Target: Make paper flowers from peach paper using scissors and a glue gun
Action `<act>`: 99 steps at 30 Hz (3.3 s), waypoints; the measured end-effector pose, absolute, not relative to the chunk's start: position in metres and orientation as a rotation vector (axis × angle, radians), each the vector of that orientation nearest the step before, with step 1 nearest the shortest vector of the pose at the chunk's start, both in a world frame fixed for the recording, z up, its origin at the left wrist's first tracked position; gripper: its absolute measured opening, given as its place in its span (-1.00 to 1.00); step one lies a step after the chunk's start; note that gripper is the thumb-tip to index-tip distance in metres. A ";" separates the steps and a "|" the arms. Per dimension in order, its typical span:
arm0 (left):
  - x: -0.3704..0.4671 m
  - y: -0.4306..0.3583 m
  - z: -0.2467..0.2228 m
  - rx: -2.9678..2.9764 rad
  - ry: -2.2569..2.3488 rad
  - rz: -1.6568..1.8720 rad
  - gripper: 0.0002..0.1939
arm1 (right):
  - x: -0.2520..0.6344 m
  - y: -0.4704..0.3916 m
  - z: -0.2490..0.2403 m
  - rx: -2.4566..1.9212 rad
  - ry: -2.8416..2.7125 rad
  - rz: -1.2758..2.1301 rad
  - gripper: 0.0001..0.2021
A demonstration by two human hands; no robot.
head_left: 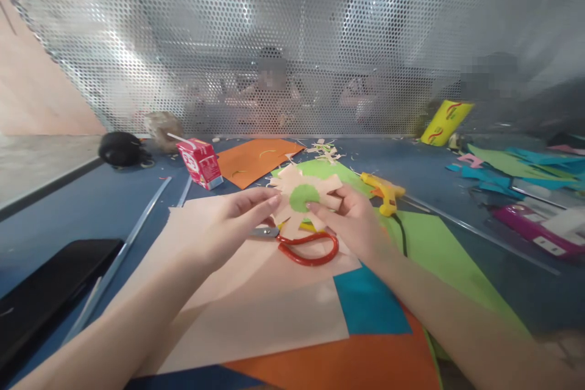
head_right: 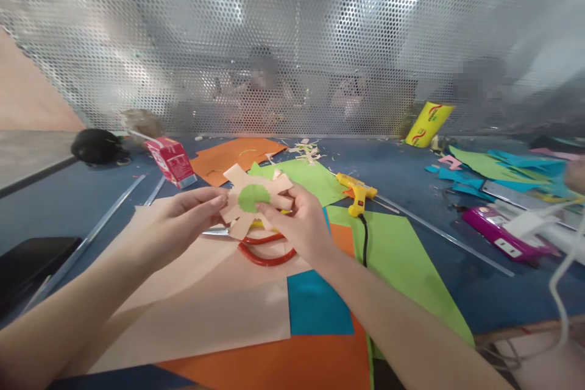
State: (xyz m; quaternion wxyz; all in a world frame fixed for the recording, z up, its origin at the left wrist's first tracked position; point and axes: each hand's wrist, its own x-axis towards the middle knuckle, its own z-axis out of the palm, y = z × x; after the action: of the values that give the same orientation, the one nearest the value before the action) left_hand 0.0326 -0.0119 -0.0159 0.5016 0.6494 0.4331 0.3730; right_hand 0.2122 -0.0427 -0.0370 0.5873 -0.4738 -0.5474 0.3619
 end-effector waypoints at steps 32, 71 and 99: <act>0.034 -0.008 -0.017 1.386 0.931 0.747 -0.83 | 0.214 -0.041 -0.040 -0.998 -1.276 0.952 -0.83; 0.023 -0.026 0.000 1.754 0.571 1.015 -0.62 | 0.233 -0.056 -0.028 -0.703 -1.812 0.111 -0.83; 0.015 -0.037 -0.007 2.535 0.378 1.336 -0.28 | 0.239 -0.071 -0.006 -0.682 -2.087 -0.233 -0.81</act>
State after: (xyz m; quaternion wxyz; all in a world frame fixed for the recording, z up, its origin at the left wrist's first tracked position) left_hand 0.0154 -0.0366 -0.0072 0.1253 0.8702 0.1298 0.4584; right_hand 0.2386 -0.0715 -0.0062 0.4502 -0.2757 -0.8441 -0.0942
